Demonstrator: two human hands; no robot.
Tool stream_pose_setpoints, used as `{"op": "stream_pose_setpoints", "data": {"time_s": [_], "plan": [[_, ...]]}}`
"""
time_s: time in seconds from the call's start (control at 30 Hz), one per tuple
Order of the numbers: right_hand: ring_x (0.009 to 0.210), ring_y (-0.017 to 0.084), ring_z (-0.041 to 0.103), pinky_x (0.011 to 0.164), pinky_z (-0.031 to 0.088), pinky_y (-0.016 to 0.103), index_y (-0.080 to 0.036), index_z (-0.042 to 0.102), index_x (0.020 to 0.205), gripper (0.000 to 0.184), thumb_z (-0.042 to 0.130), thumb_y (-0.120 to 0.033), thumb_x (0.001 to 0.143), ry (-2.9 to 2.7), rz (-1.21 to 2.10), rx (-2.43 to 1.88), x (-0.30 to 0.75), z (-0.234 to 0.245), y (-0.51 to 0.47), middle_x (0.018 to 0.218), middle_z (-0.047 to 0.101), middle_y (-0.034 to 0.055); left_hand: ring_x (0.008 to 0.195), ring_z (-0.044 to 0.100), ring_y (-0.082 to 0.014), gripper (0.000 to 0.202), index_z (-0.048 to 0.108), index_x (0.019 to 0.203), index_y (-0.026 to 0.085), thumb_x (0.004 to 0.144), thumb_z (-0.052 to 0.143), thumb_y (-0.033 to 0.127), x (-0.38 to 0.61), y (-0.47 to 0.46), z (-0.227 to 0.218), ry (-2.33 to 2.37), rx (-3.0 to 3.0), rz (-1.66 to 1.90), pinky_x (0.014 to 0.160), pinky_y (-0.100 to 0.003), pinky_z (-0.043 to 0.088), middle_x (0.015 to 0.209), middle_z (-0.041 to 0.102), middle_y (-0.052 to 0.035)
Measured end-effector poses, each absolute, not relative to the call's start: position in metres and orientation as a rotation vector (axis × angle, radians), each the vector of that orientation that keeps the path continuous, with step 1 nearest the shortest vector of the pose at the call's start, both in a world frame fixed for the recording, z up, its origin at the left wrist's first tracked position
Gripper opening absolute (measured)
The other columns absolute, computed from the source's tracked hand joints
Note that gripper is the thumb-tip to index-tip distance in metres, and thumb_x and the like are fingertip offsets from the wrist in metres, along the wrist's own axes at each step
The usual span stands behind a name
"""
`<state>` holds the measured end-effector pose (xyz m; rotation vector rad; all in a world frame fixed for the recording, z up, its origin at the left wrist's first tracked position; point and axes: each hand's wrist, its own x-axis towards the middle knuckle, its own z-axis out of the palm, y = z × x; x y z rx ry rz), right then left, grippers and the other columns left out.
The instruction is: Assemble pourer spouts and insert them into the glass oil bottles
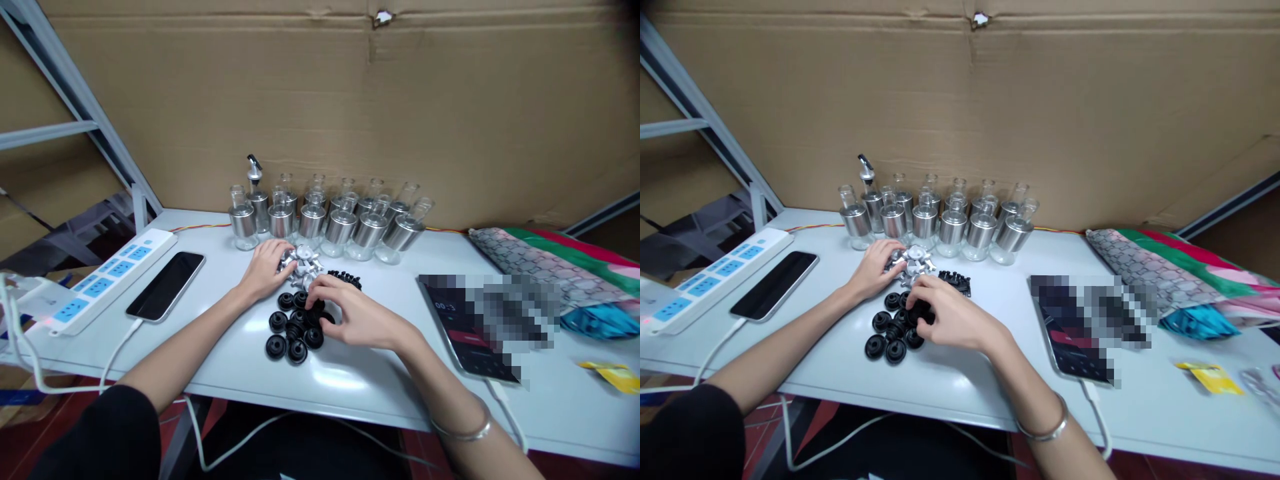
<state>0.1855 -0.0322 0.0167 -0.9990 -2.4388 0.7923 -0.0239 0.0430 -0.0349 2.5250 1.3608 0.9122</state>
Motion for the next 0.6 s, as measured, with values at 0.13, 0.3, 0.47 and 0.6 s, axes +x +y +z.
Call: {"op": "stream_pose_setpoints", "data": {"time_s": [0.13, 0.3, 0.47, 0.6], "plan": [[0.088, 0.018, 0.053, 0.081, 0.045, 0.035, -0.02, 0.056, 0.093, 0.03, 0.048, -0.002, 0.07, -2.3, 0.704, -1.001, 0.185, 0.021, -0.032, 0.095, 0.056, 0.004, 0.106, 0.052, -0.0232, 0.022, 0.056, 0.103, 0.018, 0.091, 0.047, 0.034, -0.024, 0.039, -0.029, 1.396, 2.517, 1.103, 0.094, -0.04, 0.039, 0.109, 0.061, -0.0079], [0.078, 0.015, 0.053, 0.073, 0.045, 0.031, -0.02, 0.054, 0.092, 0.02, 0.048, -0.007, 0.078, -2.116, 0.566, -0.982, 0.186, 0.018, -0.026, 0.09, 0.055, 0.0036, 0.111, 0.05, -0.0243, 0.023, 0.051, 0.109, 0.019, 0.088, 0.047, 0.028, -0.031, 0.04, 0.002, 1.467, 2.486, 1.535, 0.1, -0.043, 0.037, 0.114, 0.058, -0.0101], [0.076, 0.015, 0.055, 0.072, 0.046, 0.029, -0.02, 0.055, 0.091, 0.019, 0.043, -0.007, 0.083, -2.04, 0.459, -0.917, 0.187, 0.015, -0.022, 0.086, 0.058, 0.0039, 0.118, 0.049, -0.0254, 0.046, 0.04, 0.125, 0.016, 0.081, 0.054, 0.023, -0.048, 0.094, 0.056, 1.689, 2.054, 1.682, 0.101, -0.042, 0.039, 0.126, 0.052, -0.0151], [0.074, 0.015, 0.057, 0.069, 0.047, 0.029, -0.02, 0.055, 0.088, 0.018, 0.043, -0.007, 0.083, -2.04, 0.44, -0.943, 0.188, 0.015, -0.021, 0.082, 0.06, 0.0034, 0.115, 0.053, -0.0323, 0.05, 0.05, 0.116, 0.012, 0.07, 0.066, 0.024, -0.06, 0.152, 0.088, 1.826, 1.997, 1.276, 0.098, -0.045, 0.042, 0.118, 0.057, -0.0187]]}}
